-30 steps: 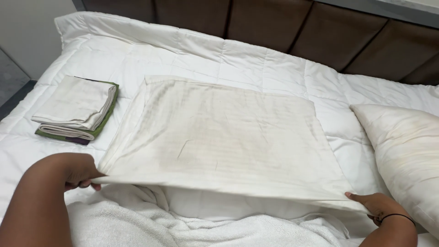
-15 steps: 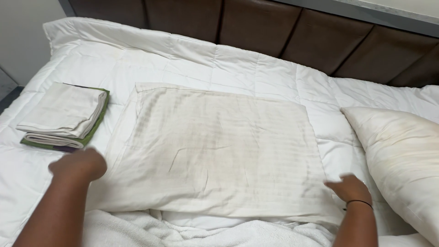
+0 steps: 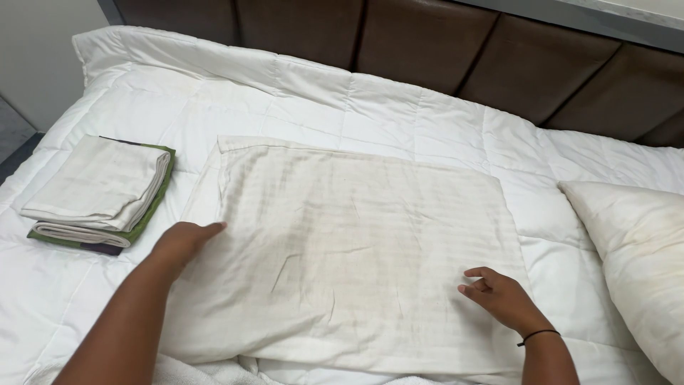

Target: The person removes a white pillowcase from a pillow by hand. They pull the case off the pillow, then unfold the removed case and spread it flat on the bed.

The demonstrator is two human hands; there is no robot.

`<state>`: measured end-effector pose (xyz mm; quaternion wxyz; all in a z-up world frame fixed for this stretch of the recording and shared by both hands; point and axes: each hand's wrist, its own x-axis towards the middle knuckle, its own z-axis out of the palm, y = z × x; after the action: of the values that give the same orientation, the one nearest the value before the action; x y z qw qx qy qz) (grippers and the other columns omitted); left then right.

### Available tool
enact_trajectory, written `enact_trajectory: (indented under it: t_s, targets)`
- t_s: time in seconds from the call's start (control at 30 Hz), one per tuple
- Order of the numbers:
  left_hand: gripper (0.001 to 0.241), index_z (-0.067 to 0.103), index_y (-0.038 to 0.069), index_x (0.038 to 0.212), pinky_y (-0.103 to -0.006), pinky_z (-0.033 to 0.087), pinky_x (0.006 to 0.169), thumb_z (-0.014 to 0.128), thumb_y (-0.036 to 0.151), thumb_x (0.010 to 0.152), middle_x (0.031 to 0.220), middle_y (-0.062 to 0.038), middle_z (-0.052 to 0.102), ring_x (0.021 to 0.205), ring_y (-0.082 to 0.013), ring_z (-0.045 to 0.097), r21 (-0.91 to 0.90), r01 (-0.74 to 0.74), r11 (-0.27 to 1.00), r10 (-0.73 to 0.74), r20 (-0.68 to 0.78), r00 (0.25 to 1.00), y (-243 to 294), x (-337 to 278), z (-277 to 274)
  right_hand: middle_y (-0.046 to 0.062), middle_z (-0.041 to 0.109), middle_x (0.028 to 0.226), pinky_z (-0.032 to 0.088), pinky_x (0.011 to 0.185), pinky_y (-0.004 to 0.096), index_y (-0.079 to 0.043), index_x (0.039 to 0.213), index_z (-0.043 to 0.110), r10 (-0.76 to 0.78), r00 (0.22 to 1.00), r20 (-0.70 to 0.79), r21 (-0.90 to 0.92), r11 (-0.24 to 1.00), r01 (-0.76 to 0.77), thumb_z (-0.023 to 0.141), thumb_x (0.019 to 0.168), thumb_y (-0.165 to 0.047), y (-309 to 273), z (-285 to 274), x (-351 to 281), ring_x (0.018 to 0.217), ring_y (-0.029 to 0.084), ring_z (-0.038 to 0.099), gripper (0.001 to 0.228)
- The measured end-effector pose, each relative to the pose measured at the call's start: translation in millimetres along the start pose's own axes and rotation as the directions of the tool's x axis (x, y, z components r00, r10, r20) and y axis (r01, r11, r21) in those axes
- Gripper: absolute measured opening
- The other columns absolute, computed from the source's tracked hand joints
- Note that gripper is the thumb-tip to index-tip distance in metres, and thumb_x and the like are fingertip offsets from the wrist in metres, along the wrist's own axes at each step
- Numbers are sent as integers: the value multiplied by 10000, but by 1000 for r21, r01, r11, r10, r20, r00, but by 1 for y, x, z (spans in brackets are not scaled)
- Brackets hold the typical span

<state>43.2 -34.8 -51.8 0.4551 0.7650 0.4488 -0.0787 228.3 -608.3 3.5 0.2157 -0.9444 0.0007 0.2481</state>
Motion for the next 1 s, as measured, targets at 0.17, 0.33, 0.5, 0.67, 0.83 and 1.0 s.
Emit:
enact_trajectory:
  t_s: [0.17, 0.33, 0.5, 0.67, 0.83, 1.0]
  targets:
    - [636, 719, -78, 1166, -509, 513, 862, 839, 418, 786, 1147, -271, 746, 1008, -387, 675, -34, 95, 995, -94, 19, 995, 12, -7, -13, 16, 763, 1074, 501, 1053, 378, -193, 1335, 676, 40, 998, 47, 1, 999, -40, 726, 867, -460, 3, -5, -2, 1202, 190, 689, 540]
    - [878, 431, 138, 1559, -467, 374, 908, 855, 229, 795, 1399, -167, 569, 1075, -271, 532, -97, 48, 994, -44, 51, 998, 20, -17, -23, 12, 773, 1070, 476, 1099, 397, -194, 1361, 665, 94, 993, 71, -18, 996, -93, 719, 874, -474, 3, -8, -5, 1258, 191, 666, 564]
    - [900, 383, 286, 1632, -569, 500, 952, 734, 145, 816, 1414, -167, 639, 1149, -373, 658, -85, -83, 993, 86, 43, 995, 32, -46, -41, 36, 787, 925, 457, 1090, 381, -164, 1350, 670, 77, 993, 86, 7, 997, -78, 737, 862, -470, 2, -11, -11, 1213, 200, 629, 579]
    - [805, 291, 291, 1634, -502, 537, 965, 692, 311, 936, 1291, -197, 687, 1129, -354, 669, 525, 64, 849, -80, 8, 997, -11, 5, -19, 38, 759, 877, 451, 1085, 374, -132, 1339, 670, 46, 994, 99, 49, 997, -51, 756, 846, -462, 10, -9, -6, 1183, 212, 642, 599]
    - [519, 638, 164, 1373, -486, 490, 960, 622, 449, 940, 1250, -102, 701, 1064, -281, 629, 457, 8, 890, 72, -157, 985, -7, 24, -9, 19, 774, 886, 445, 1085, 373, -150, 1355, 654, 80, 993, 91, 44, 995, -84, 753, 847, -455, 2, -11, -12, 1191, 195, 677, 600]
    - [543, 672, 49, 1116, -444, 471, 768, 652, 555, 920, 1015, -84, 672, 854, -246, 586, -148, 14, 989, -20, -38, 999, 19, 49, -6, 4, 748, 998, 508, 1022, 357, -169, 1347, 651, 85, 995, 58, -1, 996, -85, 743, 867, -450, 1, -8, -8, 1153, 186, 690, 563]
